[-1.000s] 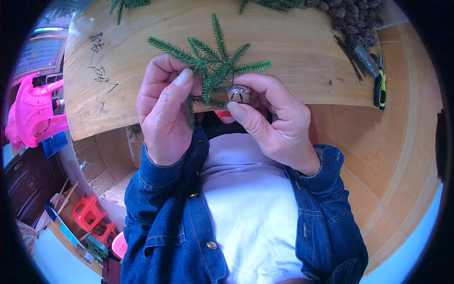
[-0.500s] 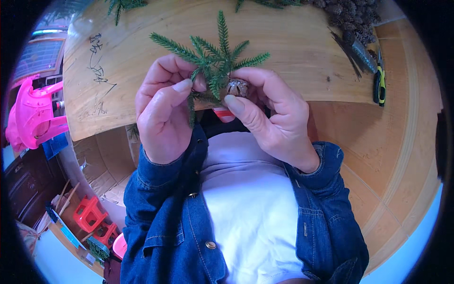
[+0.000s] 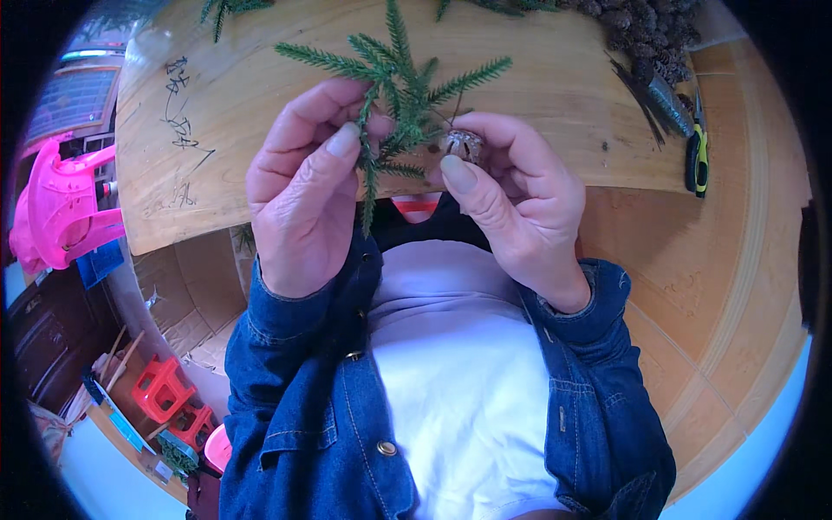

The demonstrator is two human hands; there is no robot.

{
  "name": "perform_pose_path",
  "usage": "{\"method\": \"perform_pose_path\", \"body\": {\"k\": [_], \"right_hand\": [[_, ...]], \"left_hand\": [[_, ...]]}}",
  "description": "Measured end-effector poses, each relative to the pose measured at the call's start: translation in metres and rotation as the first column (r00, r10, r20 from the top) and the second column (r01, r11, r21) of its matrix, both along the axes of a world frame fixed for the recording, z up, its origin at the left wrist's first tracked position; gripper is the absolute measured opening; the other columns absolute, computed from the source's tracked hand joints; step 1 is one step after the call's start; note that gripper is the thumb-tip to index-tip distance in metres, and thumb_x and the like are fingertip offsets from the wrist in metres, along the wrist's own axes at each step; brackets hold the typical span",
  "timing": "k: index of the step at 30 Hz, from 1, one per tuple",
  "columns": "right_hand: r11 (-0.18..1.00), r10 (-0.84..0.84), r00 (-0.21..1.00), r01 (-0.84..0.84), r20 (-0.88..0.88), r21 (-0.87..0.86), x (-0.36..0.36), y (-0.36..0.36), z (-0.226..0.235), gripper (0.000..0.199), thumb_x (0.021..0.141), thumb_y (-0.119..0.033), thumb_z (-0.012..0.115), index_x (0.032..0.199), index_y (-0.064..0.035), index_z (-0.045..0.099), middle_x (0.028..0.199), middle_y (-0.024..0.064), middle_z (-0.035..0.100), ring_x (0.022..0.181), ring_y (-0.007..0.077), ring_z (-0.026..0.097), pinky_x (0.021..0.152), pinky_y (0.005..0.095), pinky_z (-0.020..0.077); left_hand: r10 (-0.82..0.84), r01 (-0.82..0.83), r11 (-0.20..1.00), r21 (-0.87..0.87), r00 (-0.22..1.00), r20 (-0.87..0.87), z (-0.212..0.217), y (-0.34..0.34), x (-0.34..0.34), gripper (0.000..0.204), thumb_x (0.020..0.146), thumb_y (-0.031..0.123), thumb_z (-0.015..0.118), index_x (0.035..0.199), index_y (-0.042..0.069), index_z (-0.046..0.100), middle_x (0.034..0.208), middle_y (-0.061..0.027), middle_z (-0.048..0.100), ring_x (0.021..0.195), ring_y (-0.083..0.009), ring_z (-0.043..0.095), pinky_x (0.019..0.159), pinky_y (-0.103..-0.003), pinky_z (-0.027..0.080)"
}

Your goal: Assembling decorative items using pine branches, pine cones, and wire.

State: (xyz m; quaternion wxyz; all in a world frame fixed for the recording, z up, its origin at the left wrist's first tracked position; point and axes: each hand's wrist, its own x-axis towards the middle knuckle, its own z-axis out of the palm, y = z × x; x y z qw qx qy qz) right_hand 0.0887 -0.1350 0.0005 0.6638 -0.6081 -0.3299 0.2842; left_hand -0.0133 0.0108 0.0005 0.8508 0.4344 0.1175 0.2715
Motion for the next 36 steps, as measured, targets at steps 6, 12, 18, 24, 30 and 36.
{"method": "perform_pose_path", "body": {"k": [6,12,18,24,30,36], "right_hand": [[0.999,-0.018,1.000,0.019,0.013,-0.045,0.001,-0.007,0.002,0.032,0.090,-0.010,0.061,0.117,0.0039,0.051,0.094,0.0079,0.062,0.082,0.0082,0.059,0.063,0.0177,0.0466],[0.999,-0.033,0.999,0.033,0.033,0.014,0.002,-0.012,0.003,0.033,0.089,-0.009,0.061,0.117,0.0048,0.050,0.092,0.0088,0.063,0.082,0.0104,0.060,0.065,0.0190,0.0476],[1.000,-0.028,0.992,0.028,0.126,0.007,0.001,-0.012,0.004,0.035,0.088,-0.008,0.062,0.118,0.0058,0.049,0.093,0.0093,0.063,0.085,0.0123,0.061,0.071,0.0224,0.0499],[0.999,0.036,0.988,-0.039,0.152,0.015,-0.003,-0.009,0.003,0.034,0.087,-0.006,0.064,0.117,0.0061,0.051,0.092,0.0095,0.063,0.083,0.0128,0.062,0.075,0.0237,0.0499],[0.995,0.081,0.962,-0.093,0.260,0.033,0.001,-0.009,0.006,0.034,0.085,-0.005,0.065,0.115,0.0053,0.053,0.090,0.0097,0.064,0.081,0.0128,0.063,0.074,0.0235,0.0502],[0.998,-0.031,0.935,0.010,0.353,0.060,-0.002,-0.002,-0.002,0.034,0.080,-0.008,0.071,0.109,0.0026,0.056,0.084,0.0094,0.061,0.064,0.0133,0.056,0.058,0.0239,0.0456]], "left_hand": [[-0.063,0.057,0.990,-0.126,0.997,-0.045,0.000,0.009,-0.003,0.036,0.089,0.006,0.049,0.124,-0.004,0.047,0.103,-0.0112,0.057,0.092,-0.0178,0.051,0.091,-0.033,0.042],[-0.144,0.144,0.979,-0.145,0.990,0.012,-0.004,0.015,-0.003,0.031,0.089,0.009,0.049,0.118,-0.001,0.049,0.094,-0.0082,0.055,0.087,-0.0180,0.050,0.090,-0.034,0.043],[-0.146,0.134,0.946,-0.296,0.989,-0.019,0.012,0.006,0.000,0.025,0.089,0.010,0.050,0.112,0.000,0.050,0.093,-0.0079,0.055,0.085,-0.0175,0.051,0.088,-0.034,0.044],[-0.148,0.135,0.961,-0.240,0.988,-0.034,0.005,0.006,-0.002,0.023,0.090,0.008,0.048,0.111,0.000,0.049,0.099,-0.0102,0.058,0.088,-0.0175,0.055,0.086,-0.035,0.046],[0.015,-0.023,0.998,-0.062,0.992,-0.124,0.006,0.000,-0.001,0.016,0.092,0.007,0.048,0.104,-0.001,0.052,0.096,-0.0081,0.060,0.085,-0.0120,0.057,0.080,-0.027,0.048],[0.110,-0.099,0.992,0.076,0.982,-0.156,0.007,-0.007,0.001,0.014,0.092,0.006,0.048,0.102,-0.002,0.054,0.093,-0.0060,0.061,0.082,-0.0089,0.055,0.080,-0.024,0.046]]}}
